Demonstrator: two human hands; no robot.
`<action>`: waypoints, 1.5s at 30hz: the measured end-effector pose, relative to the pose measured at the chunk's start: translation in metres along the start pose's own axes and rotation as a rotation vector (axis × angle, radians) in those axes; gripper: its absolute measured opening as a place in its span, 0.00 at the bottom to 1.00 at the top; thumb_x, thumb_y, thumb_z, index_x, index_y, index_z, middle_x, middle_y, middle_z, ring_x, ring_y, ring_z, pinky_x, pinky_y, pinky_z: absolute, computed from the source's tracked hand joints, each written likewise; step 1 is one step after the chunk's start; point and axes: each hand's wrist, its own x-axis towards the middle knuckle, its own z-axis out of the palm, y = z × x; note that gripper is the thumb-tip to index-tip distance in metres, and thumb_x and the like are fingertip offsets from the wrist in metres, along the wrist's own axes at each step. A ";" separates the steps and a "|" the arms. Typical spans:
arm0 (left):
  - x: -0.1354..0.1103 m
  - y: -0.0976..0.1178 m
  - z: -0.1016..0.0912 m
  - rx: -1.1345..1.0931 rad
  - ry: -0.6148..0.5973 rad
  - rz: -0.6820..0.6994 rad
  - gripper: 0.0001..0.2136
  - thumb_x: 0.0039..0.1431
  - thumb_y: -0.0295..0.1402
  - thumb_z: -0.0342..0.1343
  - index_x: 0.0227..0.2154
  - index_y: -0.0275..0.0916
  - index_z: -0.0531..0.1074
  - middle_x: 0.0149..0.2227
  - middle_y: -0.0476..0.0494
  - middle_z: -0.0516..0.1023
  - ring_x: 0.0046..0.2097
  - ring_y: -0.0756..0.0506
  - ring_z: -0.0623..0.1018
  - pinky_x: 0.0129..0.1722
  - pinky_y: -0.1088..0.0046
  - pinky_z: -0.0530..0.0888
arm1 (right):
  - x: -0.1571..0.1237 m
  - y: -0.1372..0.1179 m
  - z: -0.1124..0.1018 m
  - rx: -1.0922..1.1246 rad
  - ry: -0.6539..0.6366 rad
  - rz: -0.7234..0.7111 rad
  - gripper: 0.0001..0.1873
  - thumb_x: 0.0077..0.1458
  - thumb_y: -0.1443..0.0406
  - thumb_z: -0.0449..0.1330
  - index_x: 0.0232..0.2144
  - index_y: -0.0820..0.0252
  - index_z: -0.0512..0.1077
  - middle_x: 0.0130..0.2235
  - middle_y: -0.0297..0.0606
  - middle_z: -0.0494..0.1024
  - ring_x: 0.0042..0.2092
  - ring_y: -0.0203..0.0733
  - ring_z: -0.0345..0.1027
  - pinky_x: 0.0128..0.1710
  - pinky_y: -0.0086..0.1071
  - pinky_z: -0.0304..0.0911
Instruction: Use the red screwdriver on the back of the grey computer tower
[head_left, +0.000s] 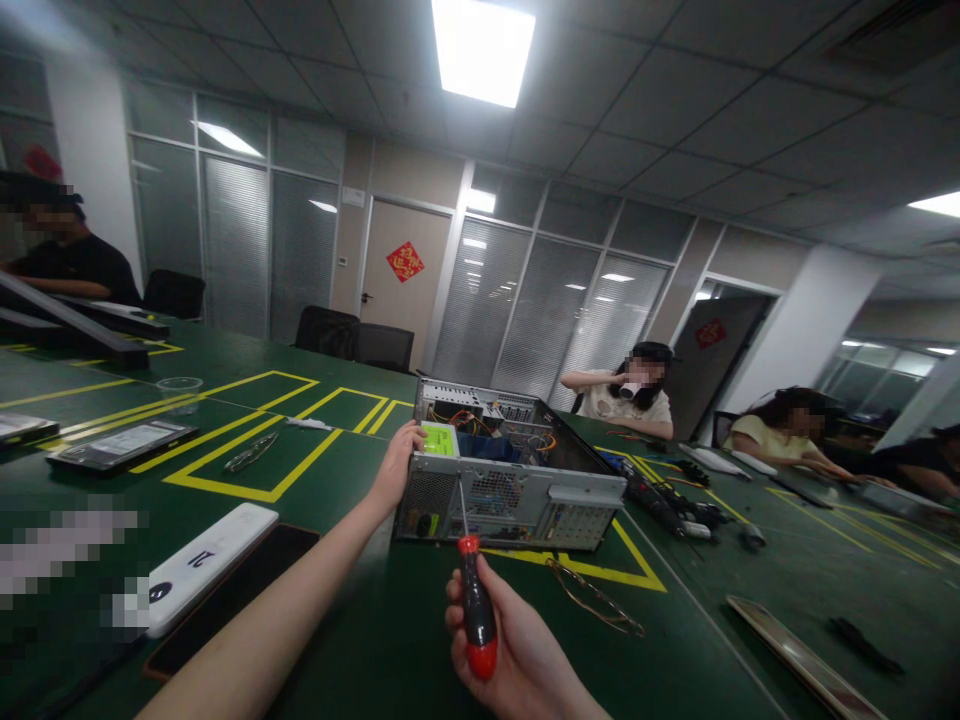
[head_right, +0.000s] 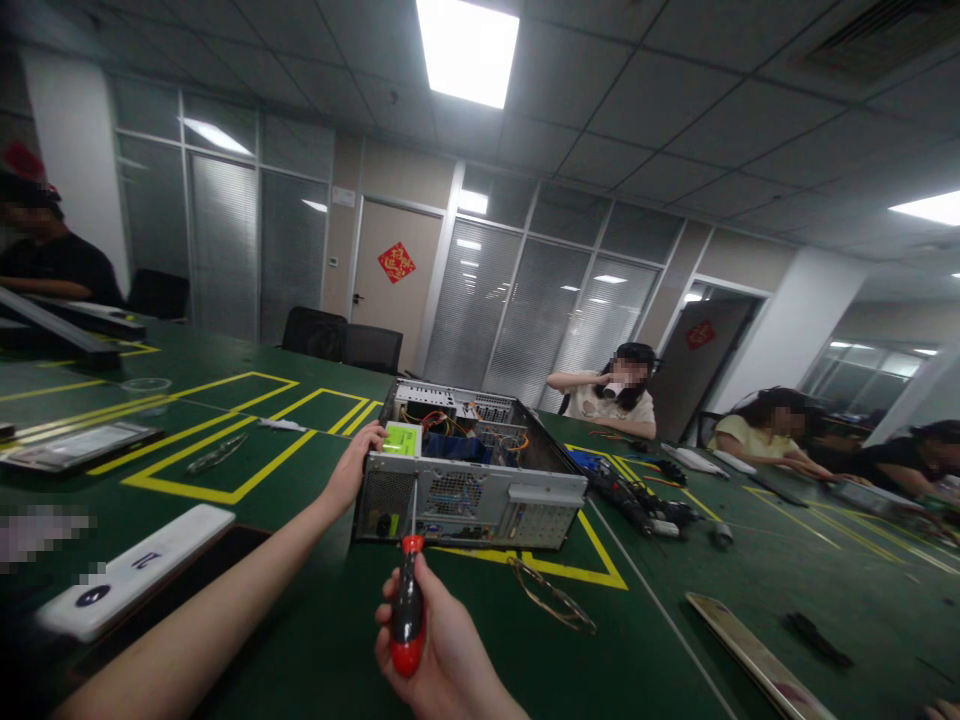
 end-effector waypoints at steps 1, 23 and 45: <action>0.000 0.000 0.000 -0.002 0.000 -0.001 0.19 0.65 0.42 0.36 0.25 0.41 0.65 0.44 0.41 0.74 0.59 0.43 0.66 0.64 0.62 0.58 | 0.000 0.000 -0.001 0.018 -0.027 0.001 0.17 0.63 0.56 0.51 0.33 0.67 0.68 0.24 0.33 0.71 0.21 0.29 0.62 0.17 0.20 0.57; 0.000 0.002 -0.001 -0.003 -0.009 -0.005 0.18 0.65 0.42 0.36 0.26 0.41 0.65 0.45 0.40 0.73 0.60 0.42 0.65 0.64 0.60 0.58 | 0.068 0.058 -0.030 -0.380 -0.162 0.116 0.20 0.58 0.49 0.52 0.31 0.61 0.67 0.16 0.28 0.66 0.15 0.29 0.54 0.15 0.23 0.41; -0.001 0.005 -0.001 -0.008 -0.021 -0.028 0.19 0.65 0.43 0.36 0.26 0.41 0.65 0.46 0.40 0.73 0.61 0.42 0.64 0.64 0.61 0.58 | 0.076 0.064 -0.033 -0.337 -0.012 0.095 0.23 0.65 0.55 0.39 0.28 0.61 0.65 0.15 0.29 0.64 0.14 0.29 0.54 0.15 0.22 0.42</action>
